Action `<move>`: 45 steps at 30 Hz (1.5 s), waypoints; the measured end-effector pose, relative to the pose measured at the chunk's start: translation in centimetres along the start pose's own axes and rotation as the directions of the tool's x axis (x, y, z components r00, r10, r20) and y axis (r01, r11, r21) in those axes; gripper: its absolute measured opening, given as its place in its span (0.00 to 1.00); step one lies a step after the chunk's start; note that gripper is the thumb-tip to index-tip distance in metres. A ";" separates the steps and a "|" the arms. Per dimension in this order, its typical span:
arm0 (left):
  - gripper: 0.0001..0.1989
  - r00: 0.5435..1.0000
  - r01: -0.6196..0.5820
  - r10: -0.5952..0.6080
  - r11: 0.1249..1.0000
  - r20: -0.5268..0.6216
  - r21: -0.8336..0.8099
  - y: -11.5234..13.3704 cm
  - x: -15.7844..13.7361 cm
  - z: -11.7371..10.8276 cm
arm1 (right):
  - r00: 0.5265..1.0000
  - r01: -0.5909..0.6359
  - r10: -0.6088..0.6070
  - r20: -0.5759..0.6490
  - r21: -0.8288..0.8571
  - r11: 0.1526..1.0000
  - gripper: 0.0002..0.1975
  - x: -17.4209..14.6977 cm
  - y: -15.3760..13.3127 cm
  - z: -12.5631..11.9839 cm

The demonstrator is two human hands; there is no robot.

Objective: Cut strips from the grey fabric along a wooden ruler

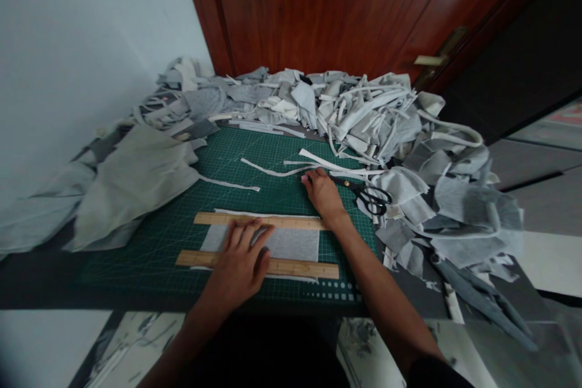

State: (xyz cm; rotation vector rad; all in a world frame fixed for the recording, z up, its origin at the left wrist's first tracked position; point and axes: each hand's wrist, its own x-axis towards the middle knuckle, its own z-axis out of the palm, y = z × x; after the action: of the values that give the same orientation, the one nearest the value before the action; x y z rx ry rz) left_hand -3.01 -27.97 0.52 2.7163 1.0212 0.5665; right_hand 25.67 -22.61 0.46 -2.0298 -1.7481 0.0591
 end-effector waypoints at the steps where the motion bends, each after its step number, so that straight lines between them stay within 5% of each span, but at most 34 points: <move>1: 0.23 1.000 0.000 0.000 1.000 -0.001 0.005 0.0 0.0 0.0 | 1.000 -0.018 0.019 0.007 -0.020 1.000 0.13 0.3 -0.2 0.0; 10: 0.27 1.000 -0.003 0.003 0.999 -0.011 0.035 0.0 -0.1 0.4 | 0.996 -0.056 0.056 0.063 -0.013 0.998 0.01 1.1 -1.2 -1.2; 14: 0.26 1.000 -0.009 0.009 1.000 -0.017 0.015 0.0 -0.2 0.6 | 0.993 -0.022 -0.019 0.118 0.337 0.941 0.03 -0.6 -2.9 -1.9; 18: 0.24 0.999 0.003 -0.003 1.000 -0.053 -0.007 -0.2 -0.4 1.1 | 0.907 -0.059 -0.256 0.333 0.705 0.707 0.11 -2.7 -5.6 -2.1; 24: 0.25 0.997 0.036 -0.038 0.999 -0.074 -0.034 -0.2 -0.4 1.2 | 0.882 -0.068 -0.302 0.361 0.733 0.676 0.08 -3.9 -7.9 -1.0; 30: 0.23 0.994 0.055 -0.061 0.996 -0.092 -0.065 0.1 -0.5 1.0 | 0.936 -0.001 -0.240 0.259 0.682 0.732 0.06 -4.3 -9.4 -0.5; 36: 0.22 0.989 0.124 -0.131 0.988 -0.069 -0.087 0.4 -0.4 0.6 | 0.965 0.062 -0.226 0.136 0.716 0.695 0.06 -4.4 -9.2 0.8; 39: 0.20 0.986 0.148 -0.154 0.986 -0.069 -0.078 0.5 -0.3 0.4 | 0.983 0.109 -0.180 0.048 0.637 0.763 0.06 -4.5 -8.9 0.7; 45: 0.19 0.988 0.135 -0.140 0.989 -0.069 -0.062 0.3 -0.1 0.4 | 0.991 0.001 -0.084 0.101 0.632 0.775 0.08 -5.7 -8.2 0.3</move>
State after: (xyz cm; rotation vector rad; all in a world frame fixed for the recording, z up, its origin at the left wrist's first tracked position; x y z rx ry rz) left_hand -2.74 -28.28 0.23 2.5685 1.1809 0.6641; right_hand 16.84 -27.20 1.67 -1.5037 -1.5530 0.6839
